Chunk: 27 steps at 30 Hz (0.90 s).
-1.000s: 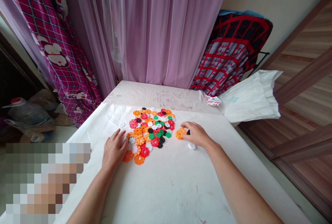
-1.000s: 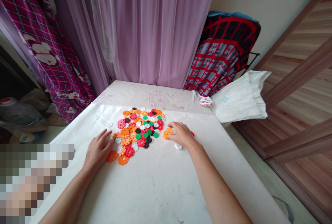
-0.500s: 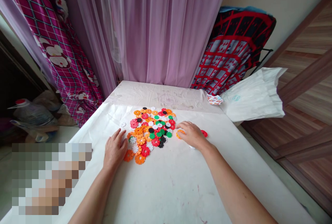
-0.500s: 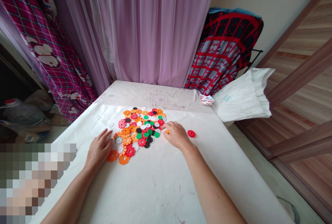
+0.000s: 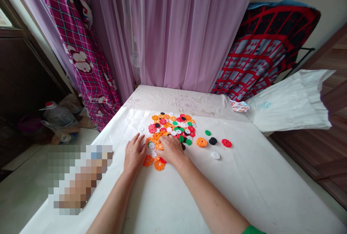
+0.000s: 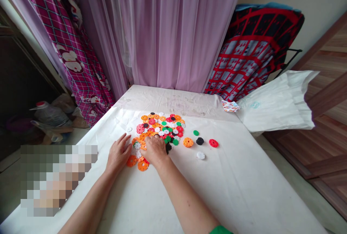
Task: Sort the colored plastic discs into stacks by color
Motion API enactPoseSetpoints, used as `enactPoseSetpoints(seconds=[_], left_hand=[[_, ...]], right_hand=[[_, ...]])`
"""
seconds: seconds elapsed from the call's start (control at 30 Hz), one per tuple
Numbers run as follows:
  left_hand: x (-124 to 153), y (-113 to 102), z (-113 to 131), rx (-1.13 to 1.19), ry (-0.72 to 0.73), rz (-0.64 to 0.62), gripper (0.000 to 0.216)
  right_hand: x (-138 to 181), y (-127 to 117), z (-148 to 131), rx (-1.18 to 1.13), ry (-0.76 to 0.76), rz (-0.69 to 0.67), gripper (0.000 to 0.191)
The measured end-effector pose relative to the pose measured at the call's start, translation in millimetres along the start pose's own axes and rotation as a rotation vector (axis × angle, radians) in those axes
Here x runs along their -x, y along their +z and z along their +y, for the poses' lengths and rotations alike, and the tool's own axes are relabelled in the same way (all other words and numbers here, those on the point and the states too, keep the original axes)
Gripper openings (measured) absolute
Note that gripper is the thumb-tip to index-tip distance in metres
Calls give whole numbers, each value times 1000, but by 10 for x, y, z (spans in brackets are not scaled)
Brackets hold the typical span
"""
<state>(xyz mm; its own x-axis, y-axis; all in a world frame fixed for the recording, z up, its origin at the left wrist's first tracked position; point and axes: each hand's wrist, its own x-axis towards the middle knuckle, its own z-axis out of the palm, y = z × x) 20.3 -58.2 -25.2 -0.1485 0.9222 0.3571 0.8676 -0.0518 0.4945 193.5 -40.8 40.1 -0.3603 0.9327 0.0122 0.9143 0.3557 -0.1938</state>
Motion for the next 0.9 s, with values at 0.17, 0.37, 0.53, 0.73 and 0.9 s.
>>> enactPoseSetpoints(seconds=[0.17,0.37,0.53,0.73,0.9], left_hand=[[-1,15,-7,-9,-5,-8,40],[4,6,-10,-28,-6,-28,41],[-7,7,-23,-46,9,-29,42],[-30,12,-43,-62,16,-25,42],[-34,3,-56,-62,19,-16,43]], right_hand=[[-10,-55,-49,-35,34,-21,32],[251,-222,485,-143,136,104,26],[551,-377,1304,-88,349,230,20],[622,-368,1666,-54,343,195,24],[572,-351,1690,-14,253,98,29]])
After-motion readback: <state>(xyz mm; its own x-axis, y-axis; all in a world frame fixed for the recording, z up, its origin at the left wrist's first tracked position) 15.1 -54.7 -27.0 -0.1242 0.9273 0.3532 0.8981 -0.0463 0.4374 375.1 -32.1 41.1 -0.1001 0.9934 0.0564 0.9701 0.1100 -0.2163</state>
